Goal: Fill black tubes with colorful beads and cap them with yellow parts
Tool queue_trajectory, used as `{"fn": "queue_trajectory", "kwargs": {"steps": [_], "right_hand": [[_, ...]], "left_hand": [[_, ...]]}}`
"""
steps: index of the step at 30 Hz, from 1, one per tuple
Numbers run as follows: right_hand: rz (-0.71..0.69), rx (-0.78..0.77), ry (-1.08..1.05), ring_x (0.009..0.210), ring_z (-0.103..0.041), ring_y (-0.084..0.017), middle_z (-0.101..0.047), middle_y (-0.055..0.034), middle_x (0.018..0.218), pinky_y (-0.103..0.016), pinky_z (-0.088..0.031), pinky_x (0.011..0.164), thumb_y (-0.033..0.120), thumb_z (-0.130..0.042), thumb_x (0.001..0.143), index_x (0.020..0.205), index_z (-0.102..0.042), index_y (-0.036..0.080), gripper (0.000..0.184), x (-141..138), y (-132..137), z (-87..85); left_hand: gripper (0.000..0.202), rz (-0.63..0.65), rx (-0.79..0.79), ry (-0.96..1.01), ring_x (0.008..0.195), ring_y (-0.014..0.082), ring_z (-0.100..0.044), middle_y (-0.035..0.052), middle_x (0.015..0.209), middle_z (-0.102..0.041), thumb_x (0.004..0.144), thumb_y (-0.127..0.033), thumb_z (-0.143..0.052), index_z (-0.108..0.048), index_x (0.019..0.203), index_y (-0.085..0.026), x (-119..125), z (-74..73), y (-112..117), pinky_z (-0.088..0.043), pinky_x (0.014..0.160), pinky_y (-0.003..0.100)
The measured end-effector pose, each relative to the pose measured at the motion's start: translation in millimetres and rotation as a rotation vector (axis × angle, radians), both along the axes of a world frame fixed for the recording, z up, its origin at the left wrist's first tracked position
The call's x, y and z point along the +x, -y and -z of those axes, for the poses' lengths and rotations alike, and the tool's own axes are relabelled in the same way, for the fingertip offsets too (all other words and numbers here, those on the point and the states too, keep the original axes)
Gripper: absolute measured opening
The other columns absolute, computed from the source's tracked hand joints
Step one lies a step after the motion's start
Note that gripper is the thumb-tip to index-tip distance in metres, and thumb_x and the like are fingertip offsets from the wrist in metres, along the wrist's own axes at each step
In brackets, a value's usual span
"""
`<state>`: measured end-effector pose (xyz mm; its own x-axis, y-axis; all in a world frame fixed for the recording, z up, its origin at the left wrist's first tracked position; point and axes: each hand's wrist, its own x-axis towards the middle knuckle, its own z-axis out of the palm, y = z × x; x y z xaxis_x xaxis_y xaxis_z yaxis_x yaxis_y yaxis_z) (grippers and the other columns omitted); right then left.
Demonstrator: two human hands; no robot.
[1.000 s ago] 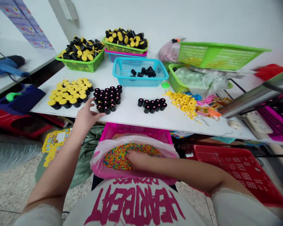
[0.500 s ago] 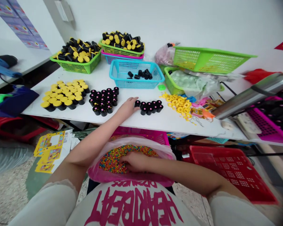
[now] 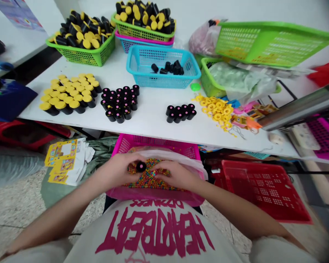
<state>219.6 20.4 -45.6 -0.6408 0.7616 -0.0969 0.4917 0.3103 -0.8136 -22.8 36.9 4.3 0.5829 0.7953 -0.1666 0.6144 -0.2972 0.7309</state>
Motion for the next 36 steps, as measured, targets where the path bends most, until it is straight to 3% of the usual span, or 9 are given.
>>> {"fn": "queue_trajectory", "kwargs": {"steps": [5, 10, 18, 25, 29, 32, 34, 36], "right_hand": [[-0.017, 0.121, -0.026, 0.105, -0.065, -0.017, -0.07, -0.0072, 0.114, -0.033, -0.051, 0.095, 0.014, -0.056, 0.091, 0.115, -0.068, 0.02, 0.027, -3, 3, -1.8], [-0.143, 0.324, 0.095, 0.111, -0.058, -0.021, -0.064, -0.0123, 0.117, -0.039, -0.05, 0.095, 0.01, -0.045, 0.095, 0.123, -0.064, 0.016, 0.034, -8, 5, -4.6], [-0.361, 0.507, 0.308, 0.113, -0.055, -0.025, -0.062, -0.0164, 0.111, -0.044, -0.046, 0.098, 0.013, -0.039, 0.099, 0.118, -0.063, 0.009, 0.031, -18, 7, -19.9], [-0.331, 0.558, 0.263, 0.111, -0.055, -0.025, -0.063, -0.0159, 0.112, -0.044, -0.047, 0.099, 0.015, -0.032, 0.101, 0.118, -0.062, 0.009, 0.035, -16, 9, -22.2], [-0.176, 0.454, 0.155, 0.115, -0.054, -0.022, -0.061, -0.0113, 0.12, -0.043, -0.048, 0.099, 0.015, -0.039, 0.099, 0.126, -0.06, 0.018, 0.034, -2, 2, -31.1], [-0.072, 0.423, 0.094, 0.114, -0.056, -0.021, -0.061, -0.0118, 0.121, -0.042, -0.05, 0.097, 0.009, -0.041, 0.094, 0.124, -0.062, 0.019, 0.038, 7, -1, -31.4], [-0.074, 0.373, 0.132, 0.113, -0.058, -0.021, -0.063, -0.0116, 0.12, -0.04, -0.051, 0.097, 0.009, -0.044, 0.093, 0.121, -0.064, 0.02, 0.036, 9, -1, -26.2], [-0.13, 0.298, 0.259, 0.107, -0.062, -0.021, -0.065, -0.0109, 0.115, -0.039, -0.052, 0.094, 0.011, -0.048, 0.092, 0.115, -0.067, 0.02, 0.031, 9, 2, -15.6]], "left_hand": [[0.029, -0.08, -0.118, -0.033, 0.081, 0.0188, -0.07, 0.0019, 0.095, -0.075, 0.075, -0.022, -0.06, -0.069, 0.103, -0.022, 11, 47.4, 32, -0.053, 0.076, 0.029], [0.032, -0.134, -0.162, 0.031, 0.083, 0.0194, -0.069, 0.0035, 0.099, -0.075, 0.078, -0.026, -0.061, -0.066, 0.109, -0.021, 17, 60.4, 33, -0.053, 0.078, 0.031], [0.034, -0.132, -0.113, 0.074, 0.089, 0.0213, -0.069, 0.0042, 0.104, -0.074, 0.076, -0.023, -0.063, -0.067, 0.11, -0.022, 15, 62.5, 31, -0.054, 0.081, 0.034], [0.033, -0.106, -0.075, 0.084, 0.091, 0.0225, -0.068, 0.005, 0.105, -0.074, 0.076, -0.021, -0.064, -0.068, 0.109, -0.021, 12, 61.9, 29, -0.053, 0.083, 0.035], [0.036, -0.129, -0.046, 0.126, 0.098, 0.0214, -0.067, 0.0036, 0.11, -0.073, 0.077, -0.022, -0.065, -0.066, 0.113, -0.023, 9, 51.5, 30, -0.052, 0.089, 0.035], [0.035, -0.152, -0.03, 0.158, 0.101, 0.0203, -0.068, 0.0027, 0.111, -0.073, 0.077, -0.023, -0.065, -0.066, 0.112, -0.024, 3, 38.6, 31, -0.053, 0.092, 0.034], [0.031, -0.194, -0.014, 0.172, 0.097, 0.019, -0.069, 0.0021, 0.108, -0.074, 0.077, -0.025, -0.065, -0.067, 0.109, -0.024, -6, 27.9, 28, -0.055, 0.09, 0.032], [0.031, -0.318, 0.042, 0.177, 0.095, 0.0186, -0.07, 0.0024, 0.107, -0.074, 0.078, -0.028, -0.066, -0.067, 0.109, -0.024, -18, 17.0, 20, -0.056, 0.091, 0.032]]}}
